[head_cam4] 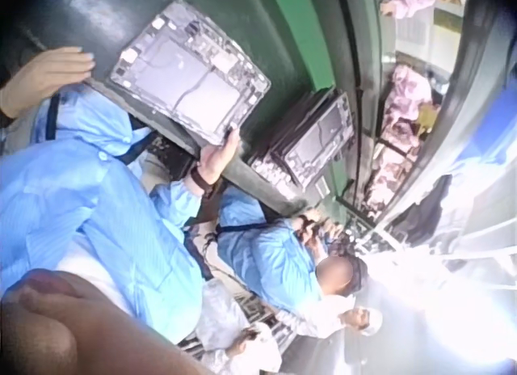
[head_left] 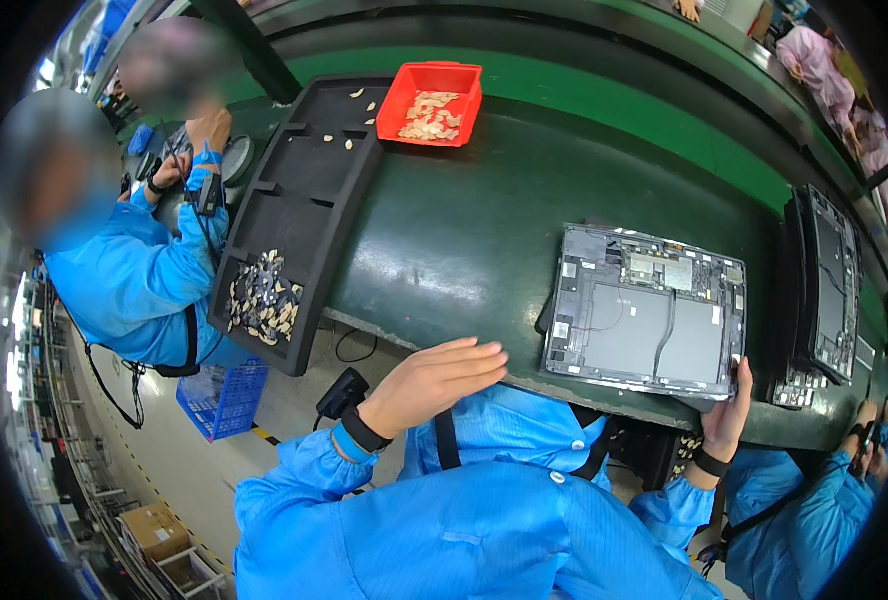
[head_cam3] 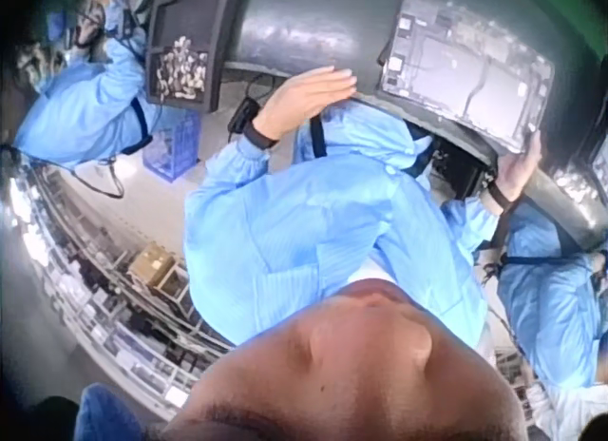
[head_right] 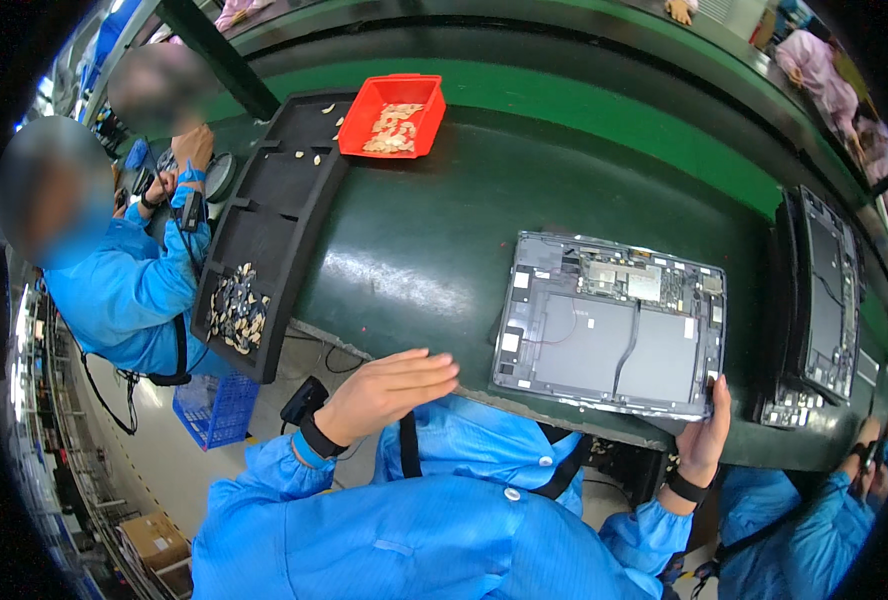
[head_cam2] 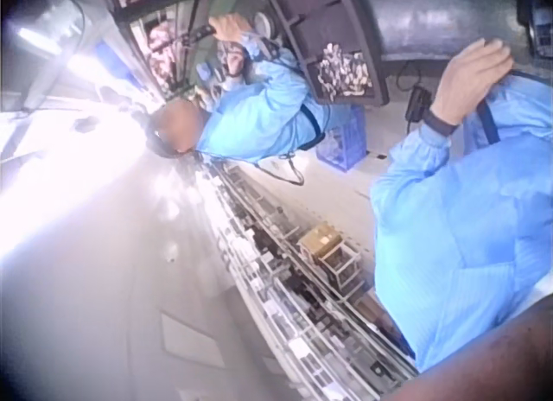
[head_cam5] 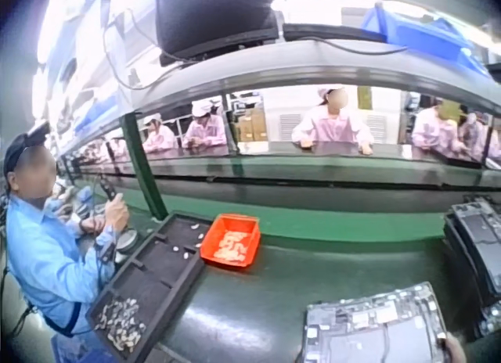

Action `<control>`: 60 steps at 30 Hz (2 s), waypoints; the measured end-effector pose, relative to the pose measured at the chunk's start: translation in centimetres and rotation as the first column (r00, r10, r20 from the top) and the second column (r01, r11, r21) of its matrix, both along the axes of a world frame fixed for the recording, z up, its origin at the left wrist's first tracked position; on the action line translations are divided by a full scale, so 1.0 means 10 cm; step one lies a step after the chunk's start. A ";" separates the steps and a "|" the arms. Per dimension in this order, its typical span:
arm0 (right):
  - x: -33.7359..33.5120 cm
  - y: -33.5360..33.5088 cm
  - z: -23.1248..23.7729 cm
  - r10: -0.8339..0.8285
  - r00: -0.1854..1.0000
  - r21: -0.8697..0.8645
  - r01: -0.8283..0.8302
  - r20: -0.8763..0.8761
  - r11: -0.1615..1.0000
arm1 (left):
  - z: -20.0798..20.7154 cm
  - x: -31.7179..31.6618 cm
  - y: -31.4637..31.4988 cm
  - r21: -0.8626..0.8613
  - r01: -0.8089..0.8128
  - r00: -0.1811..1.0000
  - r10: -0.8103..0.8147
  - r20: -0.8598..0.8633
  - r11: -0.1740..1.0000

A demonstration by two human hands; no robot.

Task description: Assembling internal components, including wiring and circuit boards, into an electronic device housing on a production line.

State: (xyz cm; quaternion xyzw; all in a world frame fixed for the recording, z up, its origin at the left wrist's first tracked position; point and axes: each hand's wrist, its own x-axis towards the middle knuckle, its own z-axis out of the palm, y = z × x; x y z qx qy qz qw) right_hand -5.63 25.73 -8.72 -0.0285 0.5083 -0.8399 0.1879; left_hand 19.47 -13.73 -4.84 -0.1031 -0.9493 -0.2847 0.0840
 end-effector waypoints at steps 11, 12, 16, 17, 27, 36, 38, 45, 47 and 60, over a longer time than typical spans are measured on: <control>-0.07 0.18 -0.13 0.100 0.994 -0.080 -0.103 -0.046 0.991 | 0.53 -0.89 -0.75 0.066 -0.191 0.878 0.201 -0.434 0.979; -0.08 0.17 -0.13 0.119 0.993 -0.091 -0.120 -0.025 0.989 | 0.64 -1.05 -0.83 0.104 -0.210 0.861 0.234 -0.451 0.972; -0.17 0.24 -0.32 0.133 0.990 -0.093 -0.137 -0.046 0.986 | 0.82 -1.54 -1.48 0.022 -0.499 0.738 0.438 -0.514 0.867; -0.19 0.26 -0.30 0.148 0.989 -0.082 -0.147 0.010 0.986 | 0.75 -1.60 -1.53 0.016 -0.531 0.724 0.463 -0.510 0.847; -0.36 0.56 -0.53 0.112 0.994 -0.032 -0.111 0.017 0.993 | 0.93 -0.36 -1.19 -0.086 -0.681 0.628 0.520 -0.579 0.728; -0.08 0.44 -0.21 -0.166 0.986 0.106 0.165 0.006 0.981 | 0.40 1.07 -1.72 -0.069 -0.856 0.516 0.854 -0.069 0.512; 0.12 0.13 0.12 -0.157 0.987 0.139 0.155 0.009 0.978 | 0.43 0.94 -1.59 -0.050 -0.874 0.486 0.872 -0.056 0.484; 0.12 -0.24 0.23 0.086 0.992 -0.185 -0.068 0.094 0.980 | 0.51 1.08 -1.54 0.253 -0.862 0.477 0.872 0.111 0.440; 0.13 -0.64 0.21 0.137 0.990 -0.213 -0.127 0.033 0.969 | 0.64 1.42 -1.52 0.296 -0.835 0.487 0.873 0.009 0.463; -0.04 -0.65 0.88 0.241 0.808 0.831 0.459 -0.538 0.315 | 0.93 -1.04 -0.19 0.691 -0.252 0.884 0.451 -0.120 0.678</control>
